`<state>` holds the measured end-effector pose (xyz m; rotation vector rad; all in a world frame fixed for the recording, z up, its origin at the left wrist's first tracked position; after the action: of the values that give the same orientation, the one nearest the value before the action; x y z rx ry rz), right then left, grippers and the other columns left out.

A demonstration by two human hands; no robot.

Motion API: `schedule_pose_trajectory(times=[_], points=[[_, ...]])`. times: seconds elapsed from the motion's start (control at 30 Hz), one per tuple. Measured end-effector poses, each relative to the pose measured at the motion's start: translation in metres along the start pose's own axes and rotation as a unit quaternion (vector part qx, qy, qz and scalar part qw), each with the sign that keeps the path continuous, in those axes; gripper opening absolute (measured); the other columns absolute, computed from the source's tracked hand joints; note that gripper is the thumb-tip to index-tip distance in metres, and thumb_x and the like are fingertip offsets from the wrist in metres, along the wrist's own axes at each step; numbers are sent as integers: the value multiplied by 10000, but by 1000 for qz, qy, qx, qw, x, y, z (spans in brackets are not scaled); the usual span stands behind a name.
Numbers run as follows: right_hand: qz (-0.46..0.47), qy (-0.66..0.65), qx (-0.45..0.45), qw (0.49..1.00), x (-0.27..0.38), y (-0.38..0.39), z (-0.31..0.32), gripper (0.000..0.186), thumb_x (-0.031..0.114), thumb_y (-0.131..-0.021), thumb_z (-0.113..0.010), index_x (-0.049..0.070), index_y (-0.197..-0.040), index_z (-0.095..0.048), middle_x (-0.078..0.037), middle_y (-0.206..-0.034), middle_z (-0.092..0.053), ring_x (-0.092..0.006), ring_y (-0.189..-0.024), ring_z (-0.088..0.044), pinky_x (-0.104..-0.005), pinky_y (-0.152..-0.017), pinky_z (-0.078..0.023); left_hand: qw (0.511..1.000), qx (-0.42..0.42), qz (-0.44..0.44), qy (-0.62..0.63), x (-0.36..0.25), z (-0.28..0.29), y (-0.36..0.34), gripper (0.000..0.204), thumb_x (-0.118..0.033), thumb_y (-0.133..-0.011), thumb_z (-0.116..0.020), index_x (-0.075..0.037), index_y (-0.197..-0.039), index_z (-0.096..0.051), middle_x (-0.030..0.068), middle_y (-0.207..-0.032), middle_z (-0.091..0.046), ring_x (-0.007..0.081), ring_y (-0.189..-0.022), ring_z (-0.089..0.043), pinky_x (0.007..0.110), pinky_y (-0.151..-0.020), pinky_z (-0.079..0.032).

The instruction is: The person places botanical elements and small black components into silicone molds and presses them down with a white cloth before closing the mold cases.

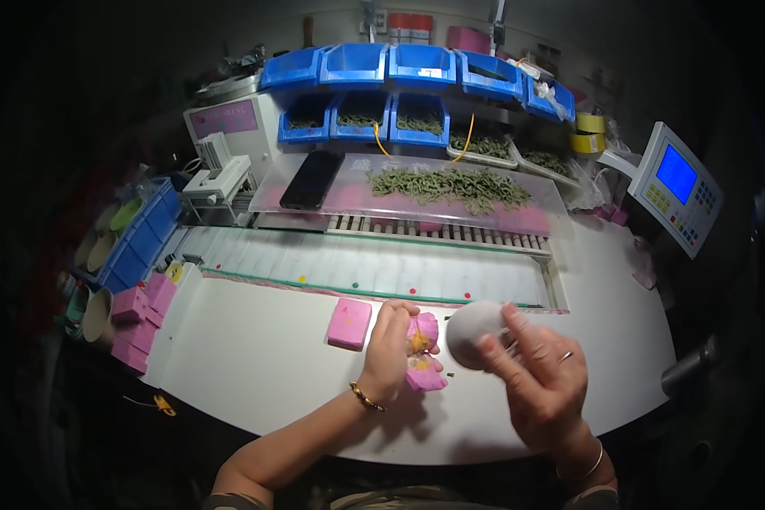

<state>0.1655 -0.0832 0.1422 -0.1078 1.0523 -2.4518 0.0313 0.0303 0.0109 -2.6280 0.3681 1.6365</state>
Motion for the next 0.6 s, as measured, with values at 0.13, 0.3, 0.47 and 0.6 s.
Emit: schedule_pose_trajectory(times=[0.13, 0.3, 0.47, 0.6], points=[[45, -45, 140, 988, 25, 18, -41, 476, 153, -810, -657, 244, -1276, -650, -115, -1373, -576, -196, -799, -633, -306, -690, -460, 982, 40, -164, -89, -7, 6, -9, 162, -225, -1025, -491, -63, -1017, -491, 37, -939, -550, 102, -718, -581, 271, -637, -525], [-4, -19, 201, 979, -11, 42, -46, 499, 113, -820, -620, 210, -1310, -613, -134, -1387, -556, -215, -812, -621, -340, -723, -469, 999, 30, 9, 3, -6, 19, -2, 416, -439, -991, -538, -46, -1126, -510, 103, -1033, -605, 198, -950, -645, 387, -657, -604], [-123, 93, 256, 954, -63, 79, -58, 560, -33, -785, -582, 117, -1325, -584, -168, -1386, -545, -292, -948, -610, -383, -800, -450, 978, 49, 90, 182, -10, 30, -20, 608, -595, -947, -514, -42, -1199, -502, 133, -1067, -585, 253, -952, -647, 392, -579, -605], [-129, 103, 244, 956, -63, 69, -63, 571, -26, -776, -618, 83, -1334, -566, -189, -1384, -538, -341, -1046, -592, -396, -840, -451, 982, 82, 109, 134, -6, 17, -8, 564, -559, -951, -546, -65, -1216, -482, 128, -1072, -575, 264, -937, -659, 425, -649, -612]])
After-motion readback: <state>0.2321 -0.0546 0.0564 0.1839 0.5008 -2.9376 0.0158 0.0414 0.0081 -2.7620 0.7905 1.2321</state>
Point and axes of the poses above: each hand's wrist, its own y-axis away from the middle knuckle, its own z-axis out of the back of the hand, x = y × z, the point moved 6 cm from there along -y, towards the middle knuckle
